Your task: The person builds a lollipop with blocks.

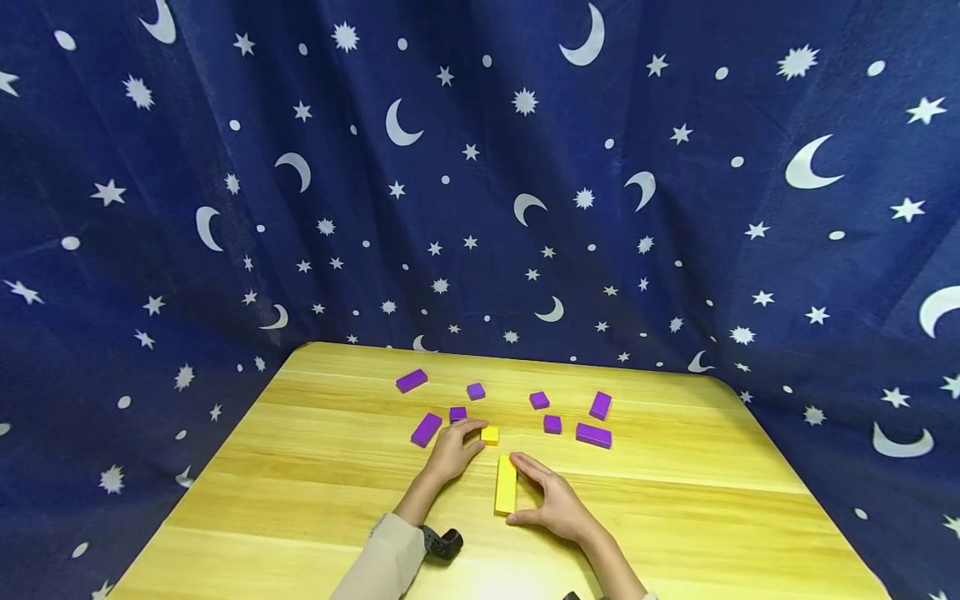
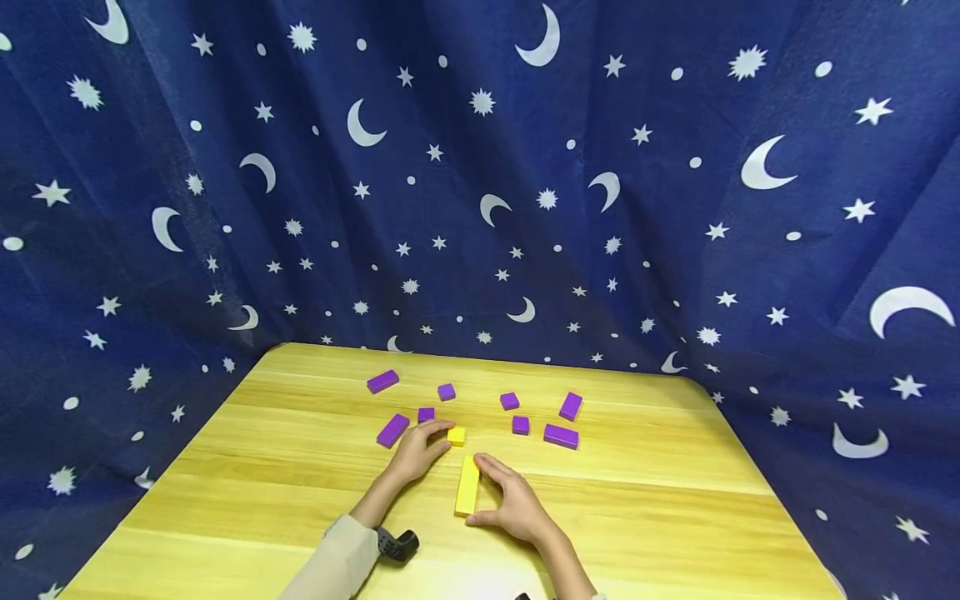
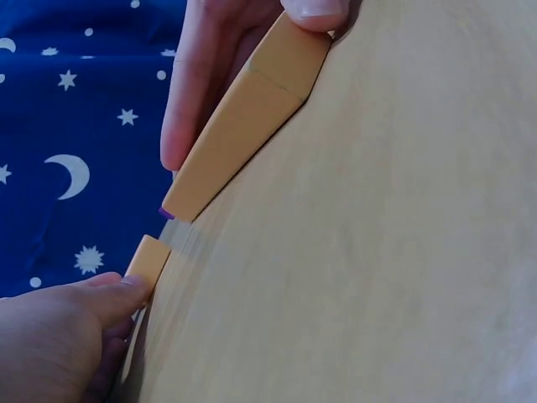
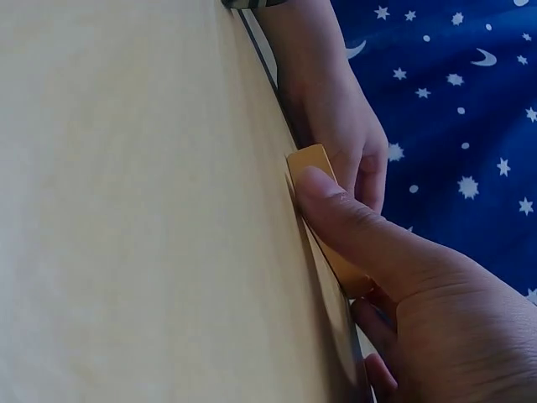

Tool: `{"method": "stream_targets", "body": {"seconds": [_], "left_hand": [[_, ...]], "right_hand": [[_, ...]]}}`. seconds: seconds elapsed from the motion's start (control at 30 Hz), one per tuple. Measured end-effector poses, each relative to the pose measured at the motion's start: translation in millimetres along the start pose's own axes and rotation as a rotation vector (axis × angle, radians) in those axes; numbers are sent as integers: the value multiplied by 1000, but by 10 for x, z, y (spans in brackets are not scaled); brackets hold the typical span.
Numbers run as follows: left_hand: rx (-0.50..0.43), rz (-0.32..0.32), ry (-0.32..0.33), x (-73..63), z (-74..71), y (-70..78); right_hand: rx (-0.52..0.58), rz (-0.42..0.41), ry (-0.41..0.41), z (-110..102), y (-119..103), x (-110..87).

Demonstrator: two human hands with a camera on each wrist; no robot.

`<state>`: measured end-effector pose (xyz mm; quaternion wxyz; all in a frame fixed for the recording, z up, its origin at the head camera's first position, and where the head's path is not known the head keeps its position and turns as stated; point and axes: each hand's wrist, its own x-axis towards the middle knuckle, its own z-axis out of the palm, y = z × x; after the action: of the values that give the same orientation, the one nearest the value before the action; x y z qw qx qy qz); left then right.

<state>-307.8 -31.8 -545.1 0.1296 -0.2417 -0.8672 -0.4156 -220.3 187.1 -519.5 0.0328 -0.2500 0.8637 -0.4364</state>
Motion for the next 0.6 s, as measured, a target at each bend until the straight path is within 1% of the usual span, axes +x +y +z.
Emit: {"method": "stream_targets", "body": {"seconds": [0.07, 0.2, 0.37, 0.47, 0.6], "left_hand": [[4, 2, -1, 2, -7, 1], [-27, -3, 13, 2, -11, 11], [-72, -4, 40, 8, -21, 18], [-61, -9, 37, 8, -16, 12], [-31, -26, 34, 2, -15, 7]], "right_hand": [[-17, -11, -12, -4, 8, 10], [-39, -17, -27, -10, 13, 7], [-15, -18, 0, -8, -16, -4], [-13, -6, 33, -1, -27, -17], [-61, -7, 47, 19, -25, -26]]}}
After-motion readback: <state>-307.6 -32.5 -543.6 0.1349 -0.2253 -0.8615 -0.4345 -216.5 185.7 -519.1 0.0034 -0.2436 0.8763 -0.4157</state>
